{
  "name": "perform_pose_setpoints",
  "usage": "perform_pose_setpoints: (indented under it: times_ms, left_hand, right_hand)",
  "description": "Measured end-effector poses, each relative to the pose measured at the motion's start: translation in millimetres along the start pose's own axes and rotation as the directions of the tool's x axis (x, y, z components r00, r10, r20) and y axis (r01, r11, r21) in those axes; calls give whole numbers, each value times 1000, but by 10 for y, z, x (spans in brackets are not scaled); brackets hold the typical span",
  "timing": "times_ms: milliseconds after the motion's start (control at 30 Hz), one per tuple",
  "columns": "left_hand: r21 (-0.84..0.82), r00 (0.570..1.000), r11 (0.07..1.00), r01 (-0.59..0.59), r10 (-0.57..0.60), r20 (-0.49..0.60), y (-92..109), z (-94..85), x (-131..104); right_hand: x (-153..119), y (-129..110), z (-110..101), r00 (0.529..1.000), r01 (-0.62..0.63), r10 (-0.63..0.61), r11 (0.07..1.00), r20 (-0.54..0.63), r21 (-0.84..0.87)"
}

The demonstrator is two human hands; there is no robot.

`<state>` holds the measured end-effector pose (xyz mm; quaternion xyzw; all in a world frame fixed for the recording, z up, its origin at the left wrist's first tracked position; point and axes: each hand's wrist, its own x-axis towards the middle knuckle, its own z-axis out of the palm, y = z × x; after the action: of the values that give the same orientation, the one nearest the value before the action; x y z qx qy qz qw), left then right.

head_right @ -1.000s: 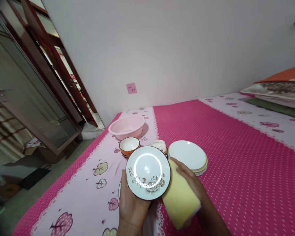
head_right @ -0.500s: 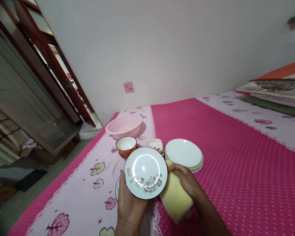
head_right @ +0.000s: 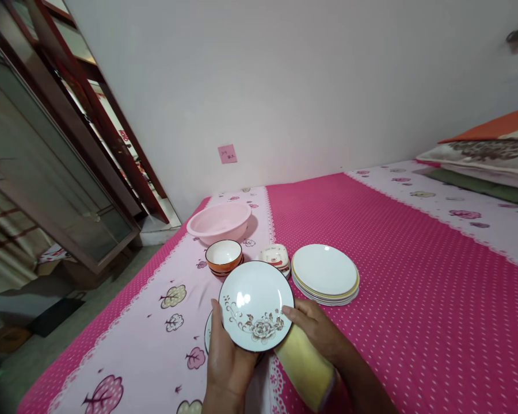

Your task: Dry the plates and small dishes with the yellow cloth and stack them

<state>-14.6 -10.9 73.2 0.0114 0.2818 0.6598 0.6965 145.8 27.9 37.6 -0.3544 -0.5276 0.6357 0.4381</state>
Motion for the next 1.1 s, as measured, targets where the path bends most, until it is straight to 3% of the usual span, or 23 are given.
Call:
perform_pose_setpoints:
  times_ms: [133, 200, 300, 433, 600, 800, 1100]
  left_hand:
    - [270, 987, 950, -157, 161, 7, -27, -99, 24]
    - [476, 967, 846, -240, 250, 43, -16, -171, 44]
    - [640, 959, 723, -258, 273, 78, 12, -273, 88]
    - [646, 952, 721, -250, 307, 25, 3, -360, 183]
    - [553, 913, 760, -341, 408, 2, -43, -369, 265]
    - [693, 949, 682, -235, 316, 11, -80, -368, 243]
    - [718, 946, 661, -220, 325, -9, -49, -456, 300]
  right_hand:
    - [33, 89, 41, 997, 38, -35, 999, -75, 29]
    - [45, 125, 59, 993, 52, -47, 998, -107, 46]
    - [53, 153, 71, 989, 76, -67, 995, -132, 61]
    - [62, 169, 76, 981, 116, -109, 992, -158, 38]
    - [98, 242, 93, 964, 152, -150, 988, -219, -7]
    - [103, 356, 134, 933, 169, -181, 983, -312, -66]
    - [72, 394, 204, 945, 167, -176, 984, -277, -56]
